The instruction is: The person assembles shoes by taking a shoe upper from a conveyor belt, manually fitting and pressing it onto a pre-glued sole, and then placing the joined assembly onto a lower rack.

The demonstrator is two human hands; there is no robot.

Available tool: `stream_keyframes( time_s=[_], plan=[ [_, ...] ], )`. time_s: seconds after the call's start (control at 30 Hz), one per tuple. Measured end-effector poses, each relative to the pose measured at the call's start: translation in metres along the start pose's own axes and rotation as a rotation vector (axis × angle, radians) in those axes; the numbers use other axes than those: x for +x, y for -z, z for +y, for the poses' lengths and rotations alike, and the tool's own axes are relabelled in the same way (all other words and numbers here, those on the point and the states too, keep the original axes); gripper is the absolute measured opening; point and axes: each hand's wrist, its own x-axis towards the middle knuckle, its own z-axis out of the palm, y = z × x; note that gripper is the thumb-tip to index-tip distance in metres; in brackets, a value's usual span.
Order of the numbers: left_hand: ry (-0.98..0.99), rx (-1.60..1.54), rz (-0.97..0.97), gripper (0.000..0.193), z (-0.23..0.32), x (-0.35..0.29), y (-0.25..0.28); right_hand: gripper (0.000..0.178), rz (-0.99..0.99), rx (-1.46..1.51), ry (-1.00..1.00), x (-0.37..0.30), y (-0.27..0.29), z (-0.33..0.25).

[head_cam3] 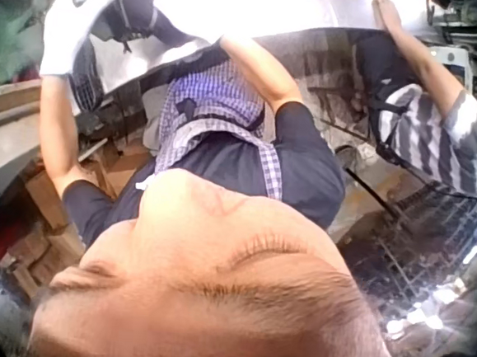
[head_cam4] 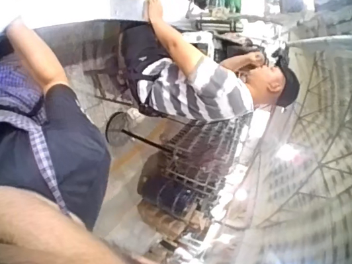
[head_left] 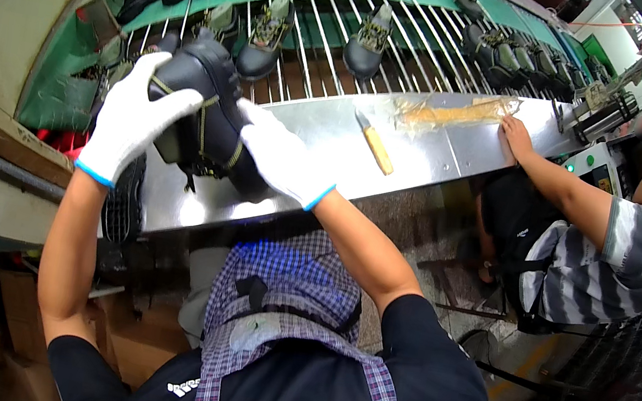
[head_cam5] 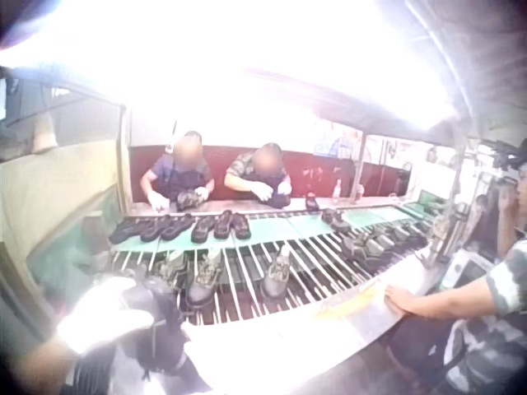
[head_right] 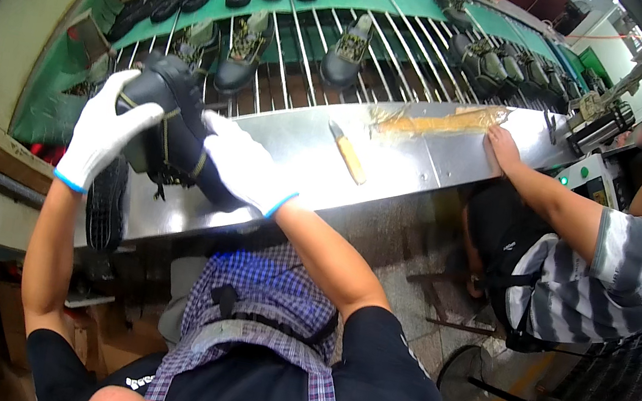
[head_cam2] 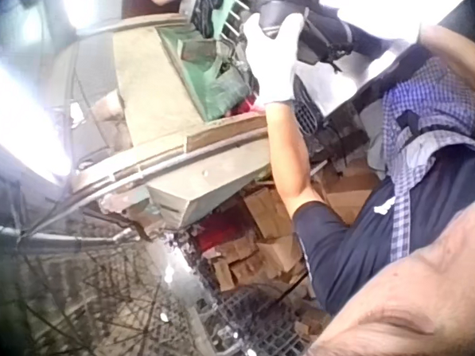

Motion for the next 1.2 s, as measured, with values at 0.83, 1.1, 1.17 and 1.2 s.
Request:
stream_keyframes(
  time_s=[0.83,1.1,1.17,1.2],
  plan=[
    [-1.114,-0.278,-0.423,0.049,0.073,-0.210,-0.158,0.052,0.281,0.238,-0.677,-0.280,0.056,-0.098],
    [-1.209,-0.260,-0.405,0.043,0.045,-0.218,-0.160,0.062,0.031,0.158,-0.691,-0.293,0.040,-0.090],
    [-1.240,-0.212,-0.432,0.043,0.036,-0.220,-0.160,0.068,-0.055,0.175,-0.714,-0.285,0.044,-0.088],
    [-1.236,-0.200,-0.443,0.044,0.032,-0.221,-0.160,0.075,-0.125,0.200,-0.816,-0.277,0.048,-0.092]
  ],
)
